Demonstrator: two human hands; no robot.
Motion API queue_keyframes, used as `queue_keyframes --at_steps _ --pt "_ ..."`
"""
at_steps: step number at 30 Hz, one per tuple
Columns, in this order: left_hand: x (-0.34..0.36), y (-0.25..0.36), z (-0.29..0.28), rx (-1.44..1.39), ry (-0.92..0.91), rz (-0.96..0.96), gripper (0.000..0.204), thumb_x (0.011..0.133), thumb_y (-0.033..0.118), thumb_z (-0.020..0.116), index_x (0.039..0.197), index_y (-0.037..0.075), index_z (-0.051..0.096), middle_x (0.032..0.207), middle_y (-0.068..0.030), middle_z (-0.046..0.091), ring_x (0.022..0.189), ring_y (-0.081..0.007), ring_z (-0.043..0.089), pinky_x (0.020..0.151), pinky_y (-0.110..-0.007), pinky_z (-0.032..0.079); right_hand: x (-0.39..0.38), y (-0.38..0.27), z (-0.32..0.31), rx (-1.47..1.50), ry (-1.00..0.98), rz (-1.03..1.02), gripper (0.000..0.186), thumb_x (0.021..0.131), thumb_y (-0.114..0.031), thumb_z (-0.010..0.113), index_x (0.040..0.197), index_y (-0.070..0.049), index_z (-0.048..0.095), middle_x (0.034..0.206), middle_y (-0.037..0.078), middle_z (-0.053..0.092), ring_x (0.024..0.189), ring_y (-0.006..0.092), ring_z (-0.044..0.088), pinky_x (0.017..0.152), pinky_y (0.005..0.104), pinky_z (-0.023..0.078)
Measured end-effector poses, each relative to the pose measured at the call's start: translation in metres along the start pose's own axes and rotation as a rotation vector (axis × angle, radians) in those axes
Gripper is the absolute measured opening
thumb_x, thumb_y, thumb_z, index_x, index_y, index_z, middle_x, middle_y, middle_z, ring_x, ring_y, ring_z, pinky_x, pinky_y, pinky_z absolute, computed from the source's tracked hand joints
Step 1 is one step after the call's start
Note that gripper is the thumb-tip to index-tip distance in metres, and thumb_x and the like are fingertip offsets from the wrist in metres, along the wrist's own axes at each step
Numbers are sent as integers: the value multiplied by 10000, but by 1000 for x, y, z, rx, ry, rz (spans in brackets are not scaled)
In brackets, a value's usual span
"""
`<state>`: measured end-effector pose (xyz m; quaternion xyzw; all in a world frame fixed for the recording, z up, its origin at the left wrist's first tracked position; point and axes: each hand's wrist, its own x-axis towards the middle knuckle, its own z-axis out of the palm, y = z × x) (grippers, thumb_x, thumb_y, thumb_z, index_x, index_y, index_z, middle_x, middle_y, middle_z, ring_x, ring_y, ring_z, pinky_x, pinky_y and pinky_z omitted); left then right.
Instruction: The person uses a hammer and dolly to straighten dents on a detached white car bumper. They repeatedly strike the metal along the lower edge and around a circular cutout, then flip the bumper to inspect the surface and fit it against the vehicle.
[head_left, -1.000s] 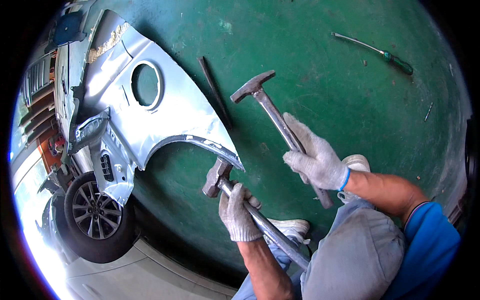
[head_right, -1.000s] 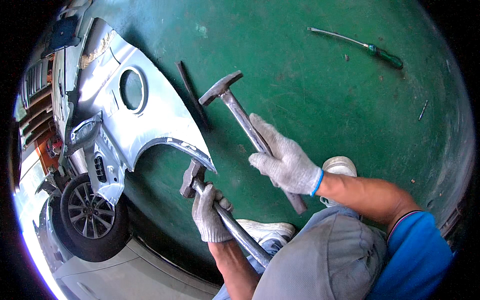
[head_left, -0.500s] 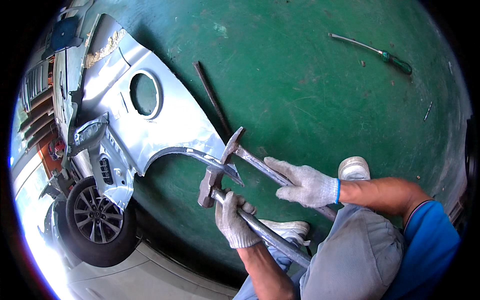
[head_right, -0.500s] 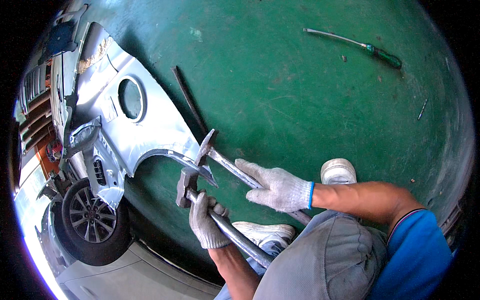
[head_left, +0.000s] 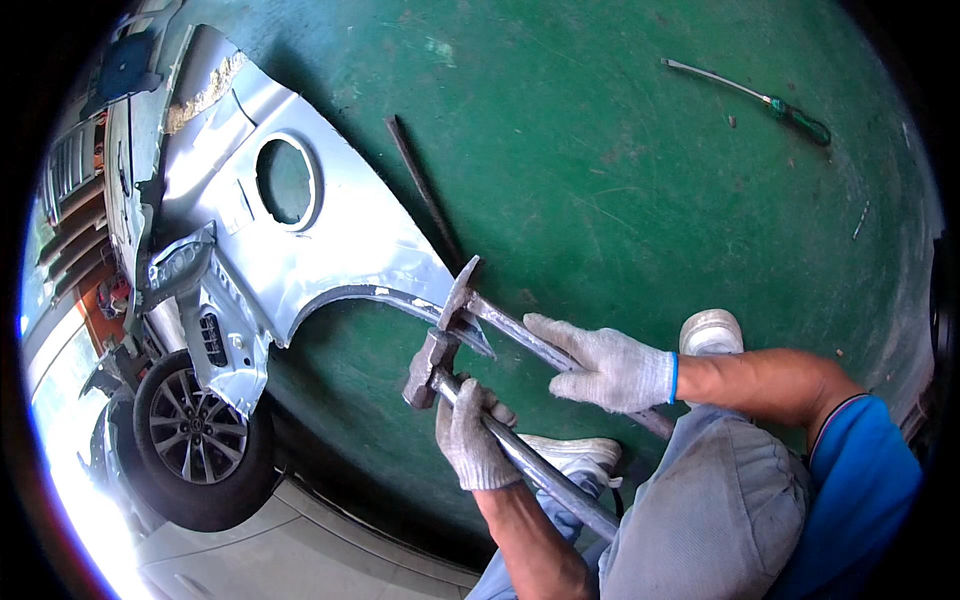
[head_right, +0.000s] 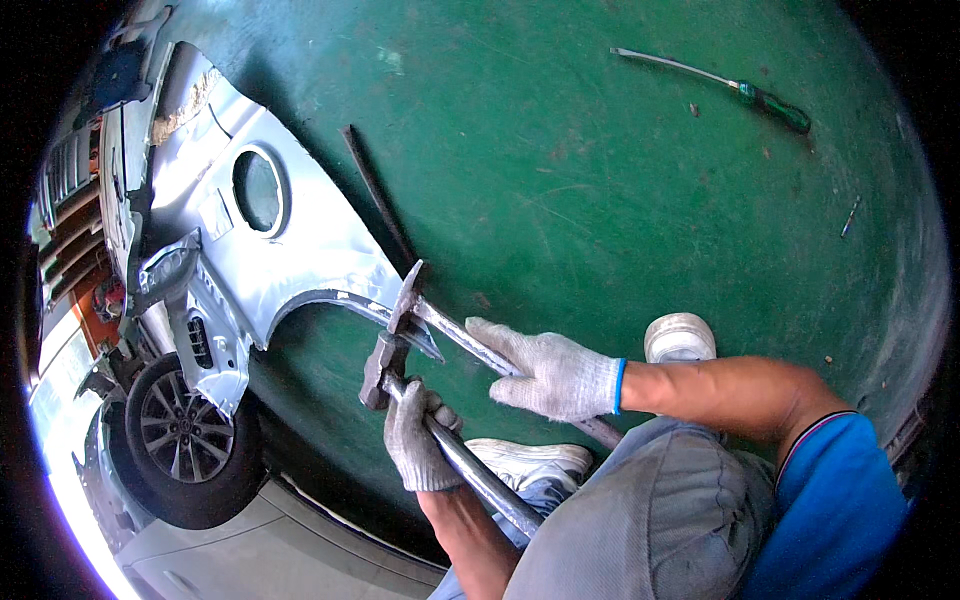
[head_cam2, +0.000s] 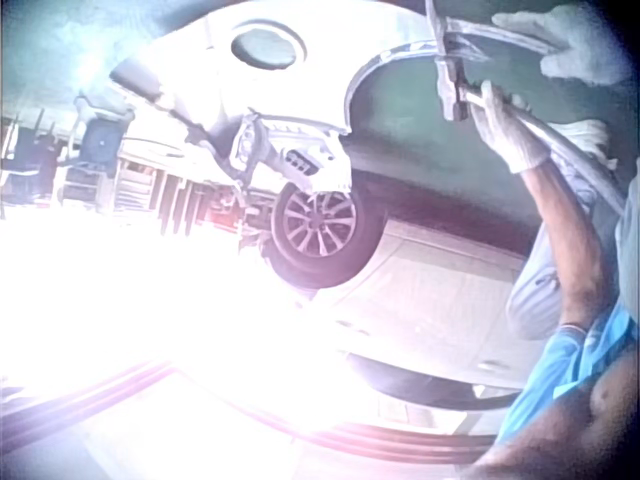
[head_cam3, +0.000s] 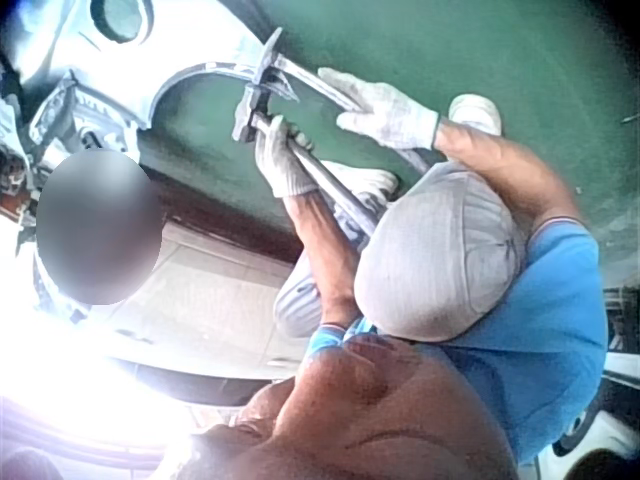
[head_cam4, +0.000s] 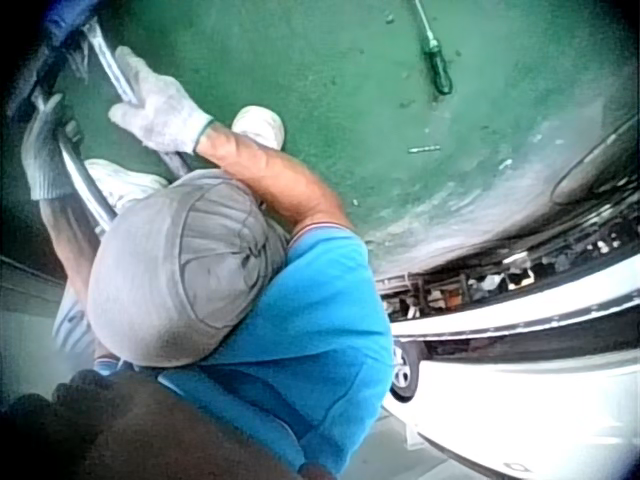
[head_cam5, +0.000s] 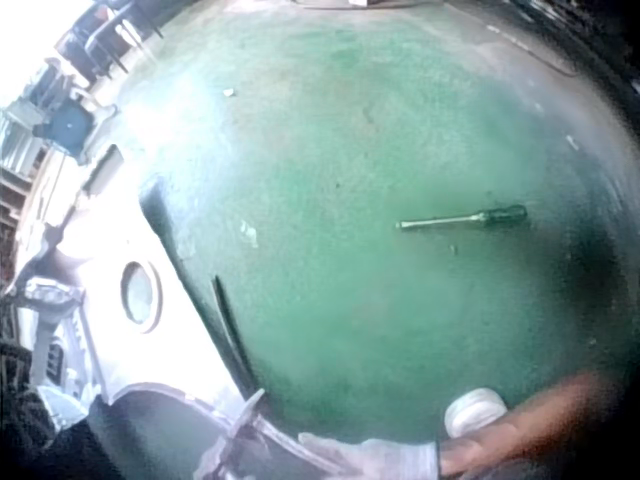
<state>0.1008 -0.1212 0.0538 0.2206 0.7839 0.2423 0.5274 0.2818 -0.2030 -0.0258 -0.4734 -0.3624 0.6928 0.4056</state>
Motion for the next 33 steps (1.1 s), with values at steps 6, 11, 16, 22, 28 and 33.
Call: queue_keyframes --at_steps 6,11,16,22,28,33 --pt "5 0 -2 -2 -11 -5 272 931 119 664 1156 -10 581 739 -58 584 512 -140 550 455 -257 465 2 -7 -9 -13 -18 15 788 939 -271 635 1575 21 273 1521 292 445 1376 401 496 1137 391 405" --pt "5 2 1 -23 0 -27 247 934 122 665 1138 3 591 741 -59 590 511 -144 552 453 -261 466 6 -20 -28 65 42 41 805 945 -233 638 1595 11 230 1377 238 538 1038 262 563 882 337 472" --pt "5 1 1 -35 9 -25 196 953 146 664 1096 23 611 746 -47 601 514 -127 546 445 -250 460 14 -40 -48 248 214 60 793 960 -144 619 1628 -63 199 1010 83 637 568 81 542 478 242 474" --pt "1 4 6 -26 -4 -16 208 946 151 668 1101 25 609 755 -52 597 520 -124 546 450 -249 461 10 -17 -32 21 364 -92 787 962 -211 617 1615 -41 211 1113 178 678 853 270 692 776 350 578" --pt "7 4 -5 -25 36 10 254 928 121 674 1134 0 590 736 -59 573 515 -148 544 450 -259 450 6 -6 -13 18 -71 19 811 939 -256 630 1595 5 231 1476 298 485 1298 388 567 1083 401 454" --pt "5 5 -4 -47 25 4 265 930 120 671 1148 -5 588 727 -58 571 514 -150 544 450 -257 447 7 9 -3 -76 20 -97 811 927 -288 637 1587 -2 262 1400 306 547 1195 421 626 1004 415 496"
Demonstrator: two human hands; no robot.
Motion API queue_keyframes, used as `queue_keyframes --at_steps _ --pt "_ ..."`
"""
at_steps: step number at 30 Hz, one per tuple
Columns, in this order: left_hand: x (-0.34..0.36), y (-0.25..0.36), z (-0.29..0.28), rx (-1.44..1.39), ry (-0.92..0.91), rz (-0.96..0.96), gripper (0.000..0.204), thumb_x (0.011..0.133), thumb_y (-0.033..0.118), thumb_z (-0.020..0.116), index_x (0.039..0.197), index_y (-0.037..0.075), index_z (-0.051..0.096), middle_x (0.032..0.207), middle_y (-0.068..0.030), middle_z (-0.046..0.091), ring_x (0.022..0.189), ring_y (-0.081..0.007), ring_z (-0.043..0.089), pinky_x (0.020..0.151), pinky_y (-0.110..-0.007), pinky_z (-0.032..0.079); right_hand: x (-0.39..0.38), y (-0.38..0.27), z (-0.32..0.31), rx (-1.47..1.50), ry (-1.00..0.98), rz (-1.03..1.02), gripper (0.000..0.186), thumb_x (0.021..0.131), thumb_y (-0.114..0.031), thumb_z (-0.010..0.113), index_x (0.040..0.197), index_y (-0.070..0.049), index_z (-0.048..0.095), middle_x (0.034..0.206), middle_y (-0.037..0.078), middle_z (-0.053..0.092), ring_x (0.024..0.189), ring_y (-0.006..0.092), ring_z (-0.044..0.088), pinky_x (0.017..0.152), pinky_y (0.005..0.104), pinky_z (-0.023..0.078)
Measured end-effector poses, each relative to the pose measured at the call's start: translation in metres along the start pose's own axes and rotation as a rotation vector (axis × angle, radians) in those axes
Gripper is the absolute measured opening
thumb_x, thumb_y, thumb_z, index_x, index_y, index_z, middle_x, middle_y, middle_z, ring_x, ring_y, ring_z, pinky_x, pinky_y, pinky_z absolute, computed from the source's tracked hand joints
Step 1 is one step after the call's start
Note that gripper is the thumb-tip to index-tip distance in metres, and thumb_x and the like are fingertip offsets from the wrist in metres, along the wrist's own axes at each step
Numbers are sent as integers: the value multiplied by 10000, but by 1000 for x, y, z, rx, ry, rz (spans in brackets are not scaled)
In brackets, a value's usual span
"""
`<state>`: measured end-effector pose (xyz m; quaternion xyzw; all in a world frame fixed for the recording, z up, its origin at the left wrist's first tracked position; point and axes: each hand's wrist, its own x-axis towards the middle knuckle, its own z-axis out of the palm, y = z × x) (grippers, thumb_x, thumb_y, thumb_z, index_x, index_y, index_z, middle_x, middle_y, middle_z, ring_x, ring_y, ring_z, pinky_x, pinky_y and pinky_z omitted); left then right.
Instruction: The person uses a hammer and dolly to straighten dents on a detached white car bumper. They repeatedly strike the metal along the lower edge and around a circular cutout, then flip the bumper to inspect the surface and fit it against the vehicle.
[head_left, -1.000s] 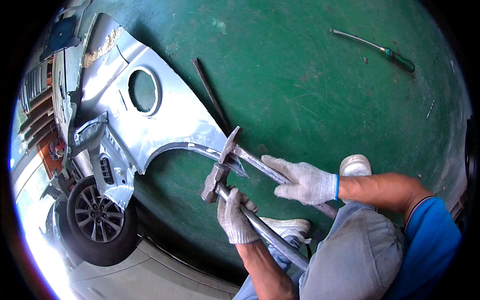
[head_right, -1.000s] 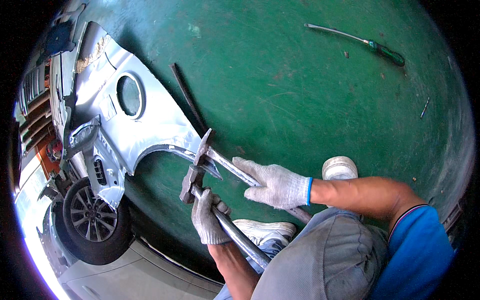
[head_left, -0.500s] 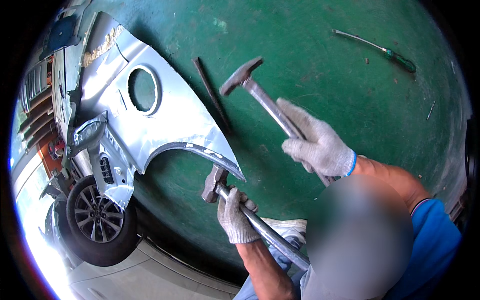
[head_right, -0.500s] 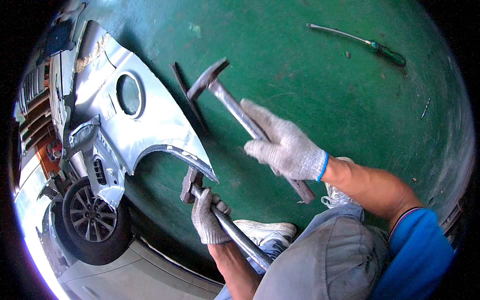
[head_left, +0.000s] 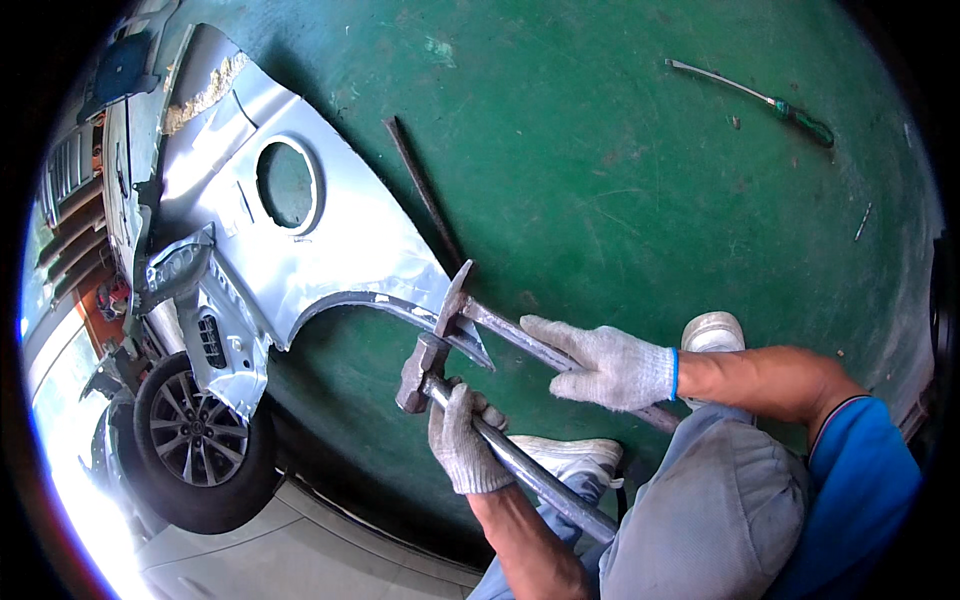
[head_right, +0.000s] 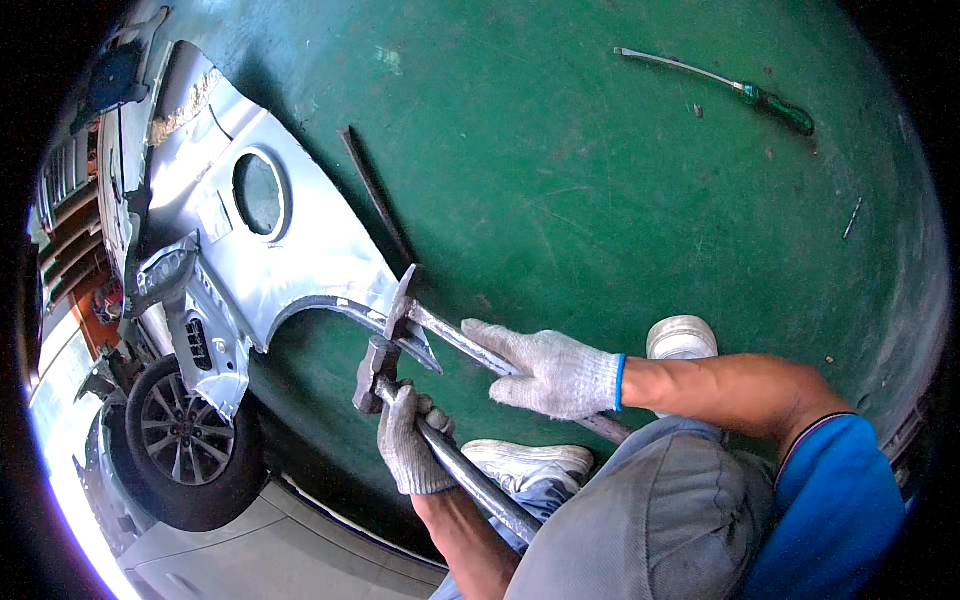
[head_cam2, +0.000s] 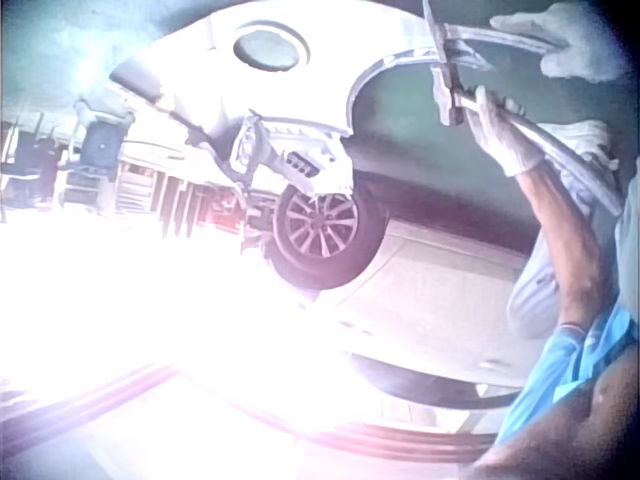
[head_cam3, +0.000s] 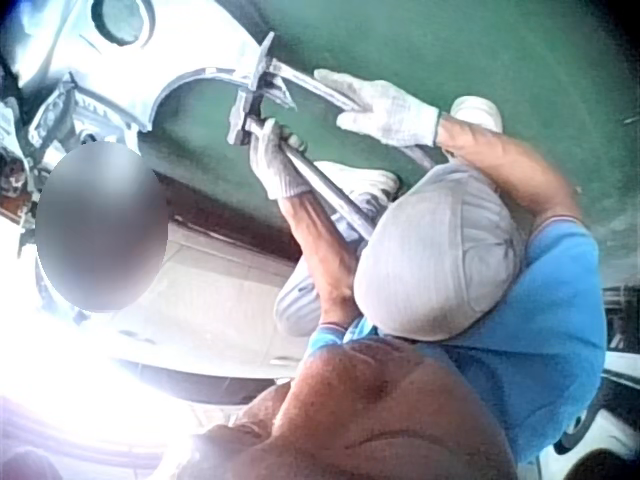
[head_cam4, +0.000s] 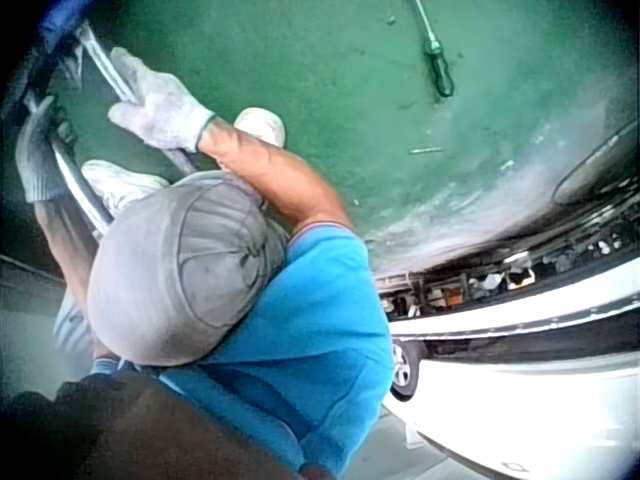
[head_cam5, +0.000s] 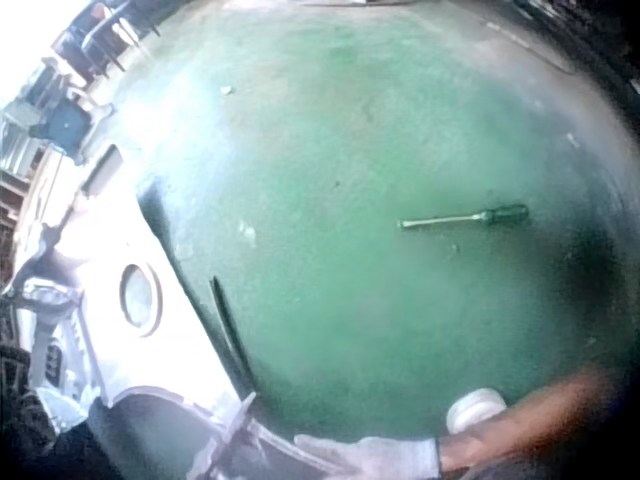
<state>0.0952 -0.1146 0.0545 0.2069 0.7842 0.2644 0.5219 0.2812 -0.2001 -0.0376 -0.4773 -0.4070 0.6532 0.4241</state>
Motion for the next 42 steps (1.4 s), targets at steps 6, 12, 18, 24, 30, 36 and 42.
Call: queue_keyframes --at_steps 6,12,18,24,30,36,42 --pt "-8 -4 -1 26 -17 -30 296 924 111 661 1178 -14 576 729 -62 574 513 -152 550 451 -257 458 0 -8 -3 95 -66 104 797 932 -282 636 1581 1 270 1450 304 506 1259 424 589 1053 421 474" --pt "-17 -17 -6 29 -38 -39 336 919 100 668 1203 -39 552 736 -72 579 516 -157 557 454 -264 471 -18 -8 1 81 -41 102 808 935 -267 638 1588 9 248 1526 286 442 1352 402 523 1123 402 419" --pt "-12 -22 -6 18 -49 -54 336 922 102 672 1207 -32 555 738 -71 581 518 -152 556 455 -257 475 -22 2 -1 95 -47 91 818 951 -273 648 1591 22 232 1571 279 390 1423 367 460 1164 386 378" --pt "-14 -21 -7 4 -61 -47 339 922 98 671 1213 -29 553 735 -67 575 519 -144 545 454 -253 468 -13 -39 -41 359 241 212 803 960 -168 639 1621 -37 203 1361 172 528 1001 207 613 845 327 518" --pt "-19 -18 -6 6 -68 -36 328 920 95 662 1206 -23 553 732 -63 568 517 -139 537 457 -248 461 -21 -39 -32 469 416 284 789 965 -163 638 1631 -117 219 1070 99 662 751 168 676 614 296 575" --pt "-19 -12 -7 79 -52 17 342 924 115 666 1213 -25 547 721 -51 552 514 -136 529 456 -253 449 -32 -13 1 250 -21 181 803 949 -204 647 1591 35 229 1605 255 353 1468 312 403 1200 365 320" --pt "-21 -6 -4 80 -47 37 320 936 131 670 1201 -13 564 724 -48 562 513 -139 532 451 -254 449 -29 -16 -2 212 -87 193 812 948 -198 648 1592 42 217 1601 263 355 1465 318 410 1200 370 321"
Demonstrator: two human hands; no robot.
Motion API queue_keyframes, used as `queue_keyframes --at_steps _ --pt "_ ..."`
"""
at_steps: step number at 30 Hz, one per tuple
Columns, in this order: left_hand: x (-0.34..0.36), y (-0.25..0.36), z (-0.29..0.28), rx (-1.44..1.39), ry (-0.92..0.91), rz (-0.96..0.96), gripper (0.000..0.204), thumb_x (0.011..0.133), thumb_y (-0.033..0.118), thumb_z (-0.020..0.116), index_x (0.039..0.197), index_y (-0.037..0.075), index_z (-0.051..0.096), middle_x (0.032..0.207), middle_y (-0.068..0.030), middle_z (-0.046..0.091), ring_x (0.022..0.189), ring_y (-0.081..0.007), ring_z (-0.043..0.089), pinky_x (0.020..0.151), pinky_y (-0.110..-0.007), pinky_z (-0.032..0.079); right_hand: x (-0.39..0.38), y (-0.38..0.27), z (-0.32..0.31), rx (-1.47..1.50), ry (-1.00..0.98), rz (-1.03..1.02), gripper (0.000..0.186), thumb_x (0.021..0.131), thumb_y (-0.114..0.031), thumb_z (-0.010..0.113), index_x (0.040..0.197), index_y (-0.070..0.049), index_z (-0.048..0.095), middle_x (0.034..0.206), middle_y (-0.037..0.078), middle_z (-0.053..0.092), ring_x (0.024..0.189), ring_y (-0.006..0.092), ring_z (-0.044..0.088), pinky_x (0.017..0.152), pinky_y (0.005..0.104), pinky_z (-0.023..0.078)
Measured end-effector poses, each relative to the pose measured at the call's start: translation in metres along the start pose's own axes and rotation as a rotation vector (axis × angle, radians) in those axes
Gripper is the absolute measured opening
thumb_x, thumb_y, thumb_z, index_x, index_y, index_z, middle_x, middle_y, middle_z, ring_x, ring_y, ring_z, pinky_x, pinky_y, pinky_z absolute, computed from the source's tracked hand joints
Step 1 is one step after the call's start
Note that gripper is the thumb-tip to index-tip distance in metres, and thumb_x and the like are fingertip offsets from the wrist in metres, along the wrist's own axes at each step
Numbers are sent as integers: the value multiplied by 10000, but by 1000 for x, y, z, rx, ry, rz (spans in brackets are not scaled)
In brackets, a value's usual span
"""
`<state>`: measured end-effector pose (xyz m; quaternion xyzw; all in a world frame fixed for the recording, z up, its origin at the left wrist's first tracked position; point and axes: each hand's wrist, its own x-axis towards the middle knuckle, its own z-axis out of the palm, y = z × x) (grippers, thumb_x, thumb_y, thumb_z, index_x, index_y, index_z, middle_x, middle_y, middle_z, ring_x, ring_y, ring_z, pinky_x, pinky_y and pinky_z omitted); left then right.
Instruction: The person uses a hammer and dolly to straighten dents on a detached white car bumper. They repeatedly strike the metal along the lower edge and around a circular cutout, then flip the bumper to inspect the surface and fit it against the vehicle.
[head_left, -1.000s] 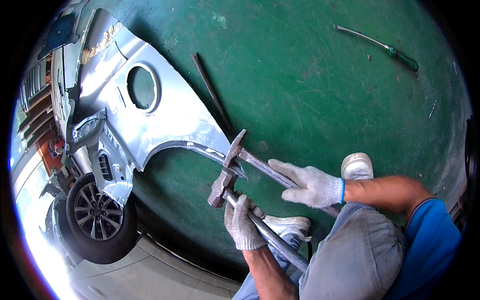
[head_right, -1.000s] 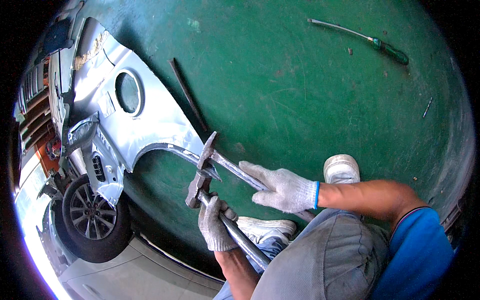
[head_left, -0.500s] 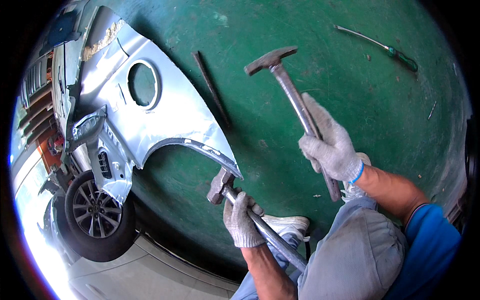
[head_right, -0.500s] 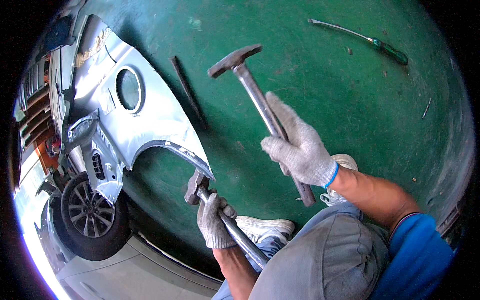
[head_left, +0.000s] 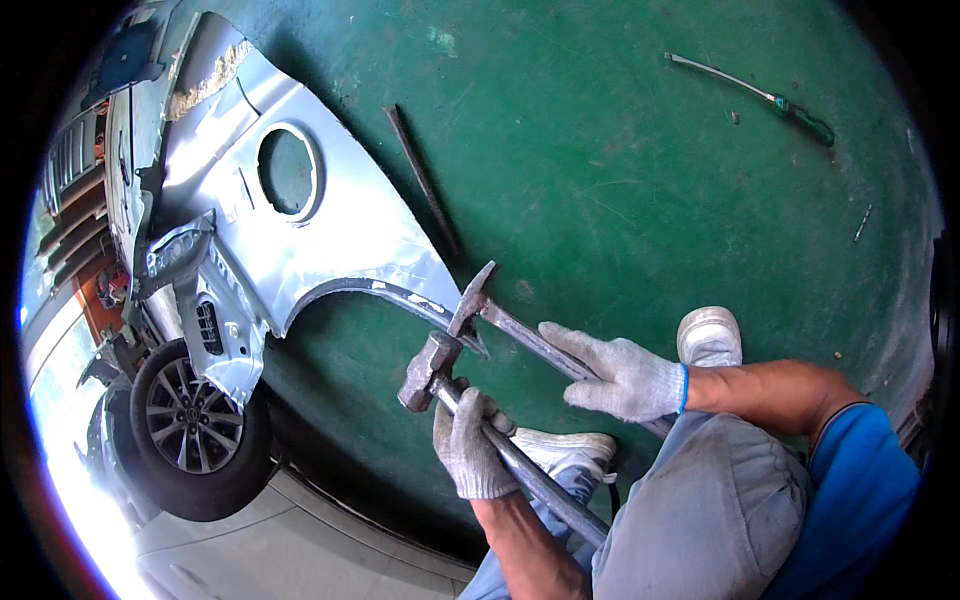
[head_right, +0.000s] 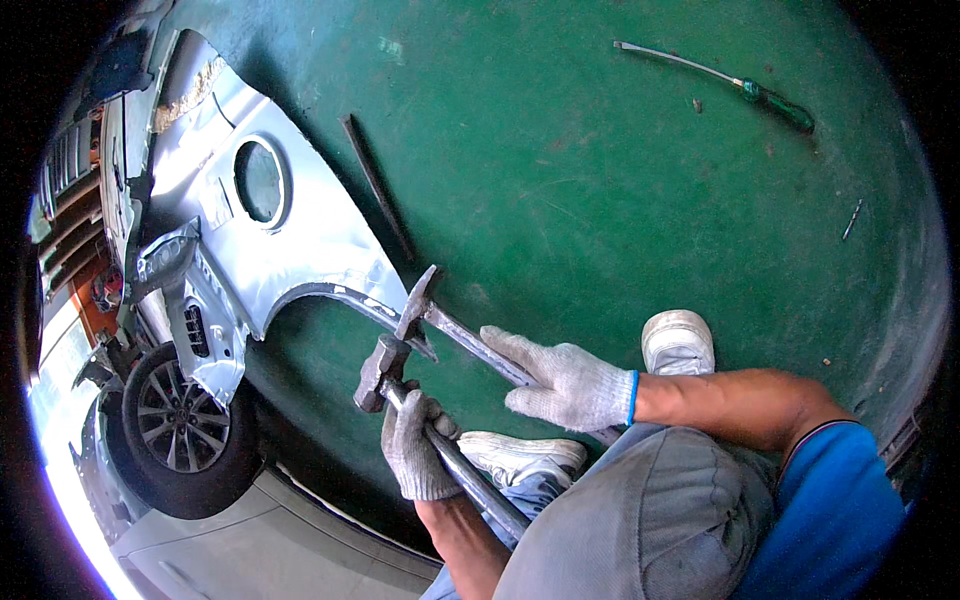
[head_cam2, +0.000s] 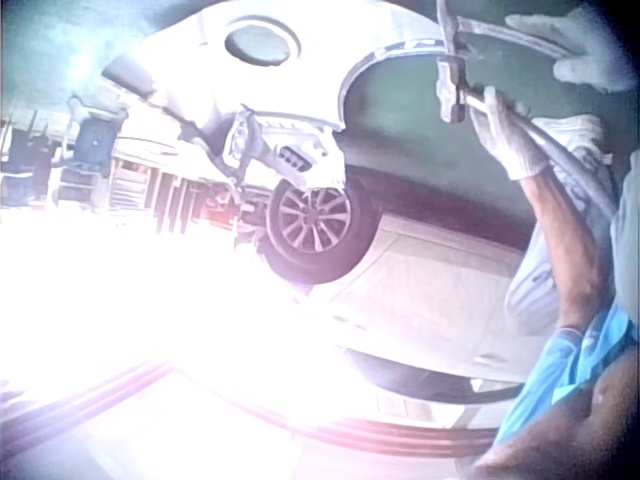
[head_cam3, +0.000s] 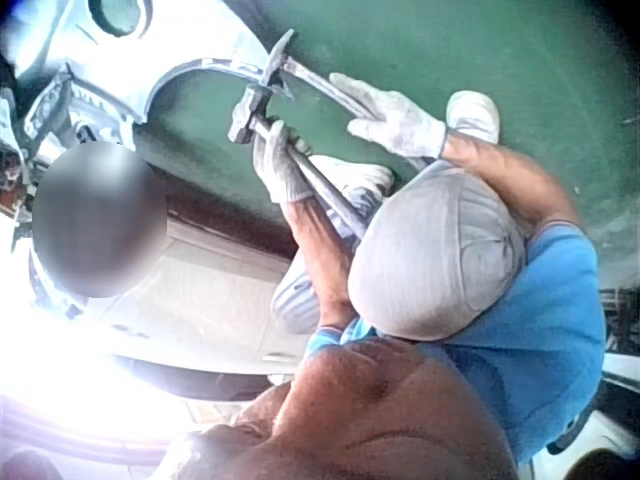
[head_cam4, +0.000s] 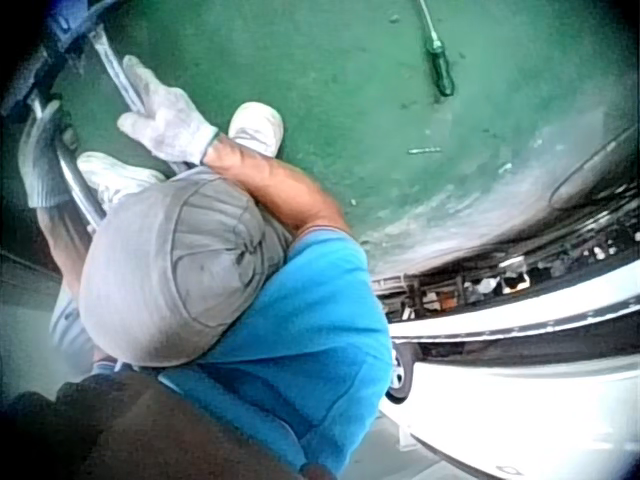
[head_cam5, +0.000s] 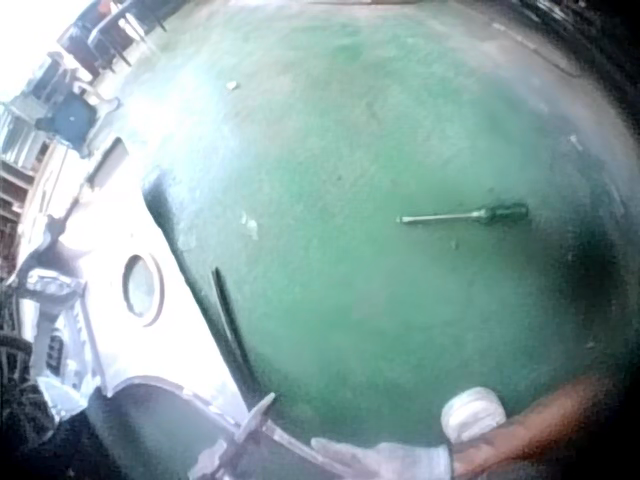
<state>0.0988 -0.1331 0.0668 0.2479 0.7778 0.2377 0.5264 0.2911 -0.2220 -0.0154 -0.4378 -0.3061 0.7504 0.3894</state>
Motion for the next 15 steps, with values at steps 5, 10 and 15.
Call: queue_keyframes --at_steps 5,10,15 --pt "1 -6 1 10 6 -24 330 931 131 672 1205 -18 563 730 -52 565 511 -139 534 446 -257 452 0 3 2 -31 -2 5 812 951 -213 643 1595 36 216 1599 273 349 1465 339 408 1200 370 321" --pt "-3 -5 2 -21 -12 -28 349 923 123 676 1214 -27 555 732 -59 565 510 -144 537 445 -258 454 1 -4 -11 -17 70 -40 841 943 -211 658 1601 34 195 1602 266 350 1501 316 346 1226 371 268" --pt "-1 -2 2 -41 -9 -41 389 911 100 676 1244 -42 531 741 -65 566 511 -148 541 447 -255 458 -1 -39 -29 277 336 179 825 952 -207 664 1616 -25 210 1605 232 367 1453 320 423 1189 404 348"
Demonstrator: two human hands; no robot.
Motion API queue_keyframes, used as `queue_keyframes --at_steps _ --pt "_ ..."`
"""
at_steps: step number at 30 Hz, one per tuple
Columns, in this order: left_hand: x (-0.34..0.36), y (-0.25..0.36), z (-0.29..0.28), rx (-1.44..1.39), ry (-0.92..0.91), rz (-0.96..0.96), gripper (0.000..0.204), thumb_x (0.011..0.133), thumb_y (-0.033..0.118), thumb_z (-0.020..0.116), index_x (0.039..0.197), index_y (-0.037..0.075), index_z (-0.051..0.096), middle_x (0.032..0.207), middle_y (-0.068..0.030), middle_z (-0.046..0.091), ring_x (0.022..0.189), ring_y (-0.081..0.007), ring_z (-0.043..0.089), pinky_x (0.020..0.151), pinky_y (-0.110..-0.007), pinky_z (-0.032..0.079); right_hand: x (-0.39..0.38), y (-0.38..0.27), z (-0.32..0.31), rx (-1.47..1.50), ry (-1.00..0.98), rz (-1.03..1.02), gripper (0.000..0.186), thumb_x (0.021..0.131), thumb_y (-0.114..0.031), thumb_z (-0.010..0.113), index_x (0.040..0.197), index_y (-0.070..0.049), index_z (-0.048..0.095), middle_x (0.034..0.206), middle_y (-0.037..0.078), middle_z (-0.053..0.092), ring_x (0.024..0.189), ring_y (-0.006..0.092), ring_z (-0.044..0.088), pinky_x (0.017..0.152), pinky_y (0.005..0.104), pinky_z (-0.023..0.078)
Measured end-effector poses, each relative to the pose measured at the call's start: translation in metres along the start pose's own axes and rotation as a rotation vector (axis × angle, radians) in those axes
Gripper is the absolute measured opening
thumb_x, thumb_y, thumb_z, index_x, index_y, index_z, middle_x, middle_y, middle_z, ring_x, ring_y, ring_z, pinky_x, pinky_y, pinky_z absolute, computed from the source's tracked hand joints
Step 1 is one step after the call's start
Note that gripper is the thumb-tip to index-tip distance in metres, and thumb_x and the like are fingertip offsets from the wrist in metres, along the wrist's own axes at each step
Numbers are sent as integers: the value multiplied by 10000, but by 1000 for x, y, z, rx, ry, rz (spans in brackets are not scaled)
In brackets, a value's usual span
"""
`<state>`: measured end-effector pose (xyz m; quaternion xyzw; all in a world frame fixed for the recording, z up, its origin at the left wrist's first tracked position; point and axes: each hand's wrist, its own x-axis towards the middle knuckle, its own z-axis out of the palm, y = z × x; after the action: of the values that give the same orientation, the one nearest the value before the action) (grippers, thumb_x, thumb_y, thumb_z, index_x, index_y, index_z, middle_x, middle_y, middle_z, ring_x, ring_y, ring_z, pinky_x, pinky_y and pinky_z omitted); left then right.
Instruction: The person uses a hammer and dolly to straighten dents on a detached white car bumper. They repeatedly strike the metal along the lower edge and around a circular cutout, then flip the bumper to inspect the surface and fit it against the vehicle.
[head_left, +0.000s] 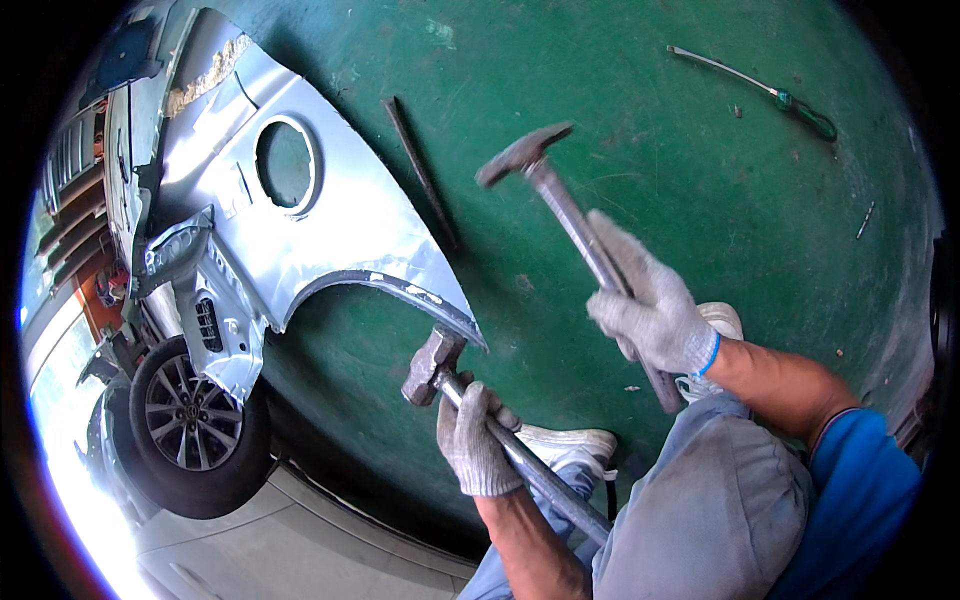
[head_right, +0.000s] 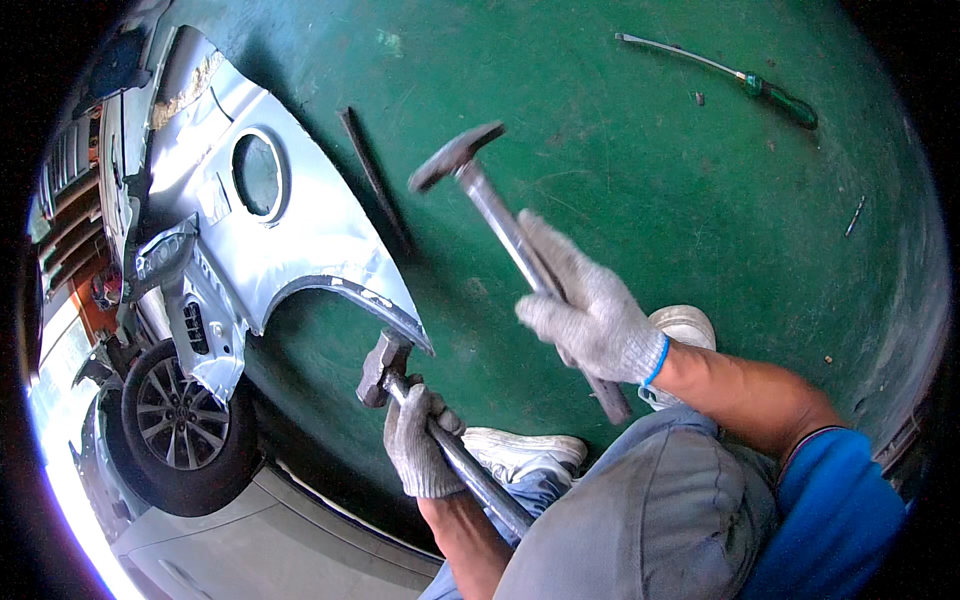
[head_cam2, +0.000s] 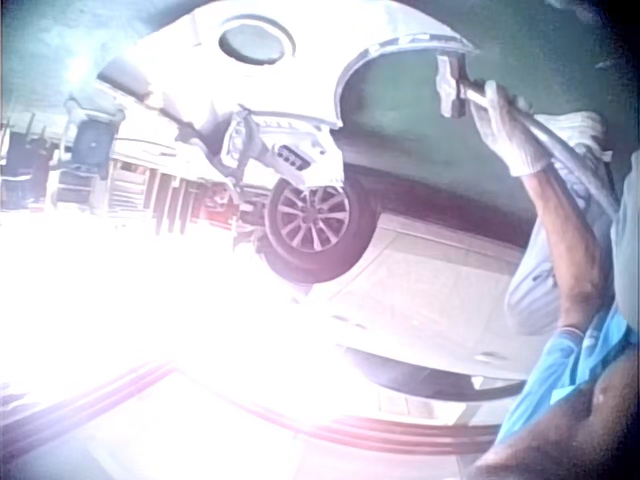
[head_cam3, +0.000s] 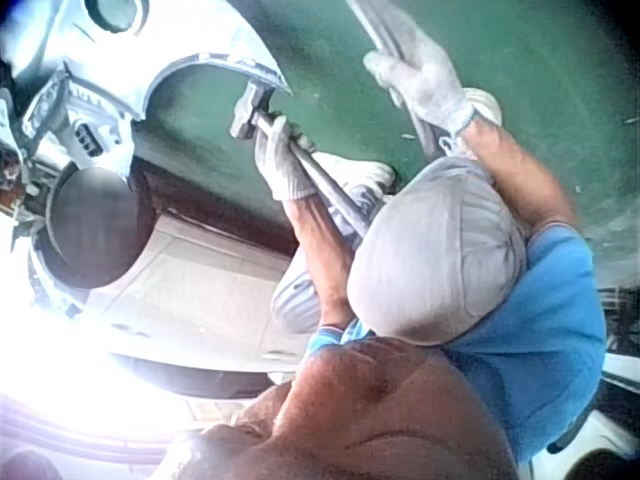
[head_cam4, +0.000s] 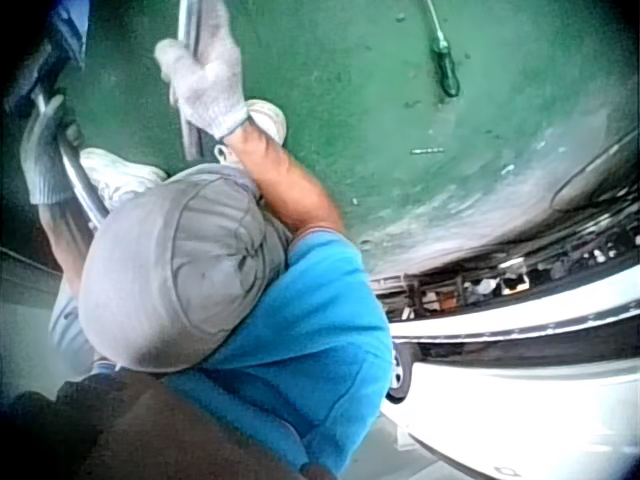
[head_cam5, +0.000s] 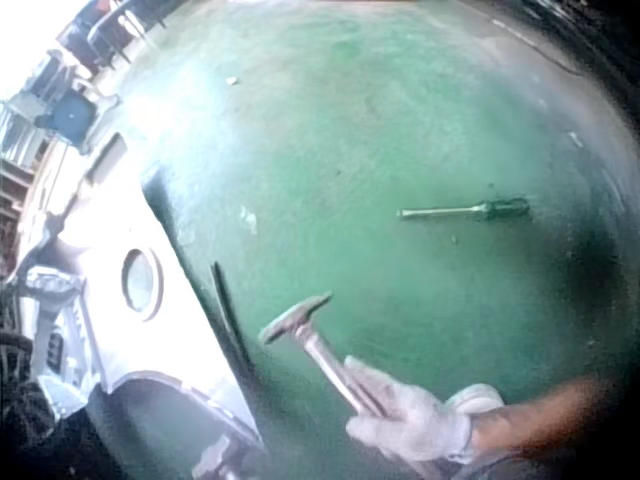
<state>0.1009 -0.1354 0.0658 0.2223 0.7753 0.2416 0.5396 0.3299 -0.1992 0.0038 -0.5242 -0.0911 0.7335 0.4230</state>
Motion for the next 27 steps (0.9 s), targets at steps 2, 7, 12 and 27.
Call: queue_keyframes --at_steps 2,7,12,27 --pt "1 -2 -2 -10 -20 -8 383 910 101 676 1239 -38 537 740 -64 564 513 -144 540 451 -254 460 -1 20 10 -39 67 -117 826 948 -198 663 1619 -35 211 1596 230 387 1432 337 451 1177 418 363" --pt "-2 -4 0 25 30 9 317 909 98 676 1178 -23 559 733 -58 560 516 -138 536 456 -255 461 1 59 19 -293 -303 -233 820 941 -254 642 1592 22 229 1560 296 398 1385 385 500 1146 393 399" --pt "-2 -5 1 28 -5 46 214 923 120 657 1081 -3 581 712 -43 550 512 -132 521 458 -251 435 2 63 18 -372 -258 -294 814 942 -240 638 1591 30 226 1567 296 386 1417 368 467 1160 383 382" --pt "13 -14 -86 82 94 -29 309 941 147 656 1207 12 572 720 -32 557 504 -124 520 442 -242 430 1 72 27 -335 -427 -268 832 948 -279 646 1594 24 218 1571 283 387 1410 372 473 1150 389 386"
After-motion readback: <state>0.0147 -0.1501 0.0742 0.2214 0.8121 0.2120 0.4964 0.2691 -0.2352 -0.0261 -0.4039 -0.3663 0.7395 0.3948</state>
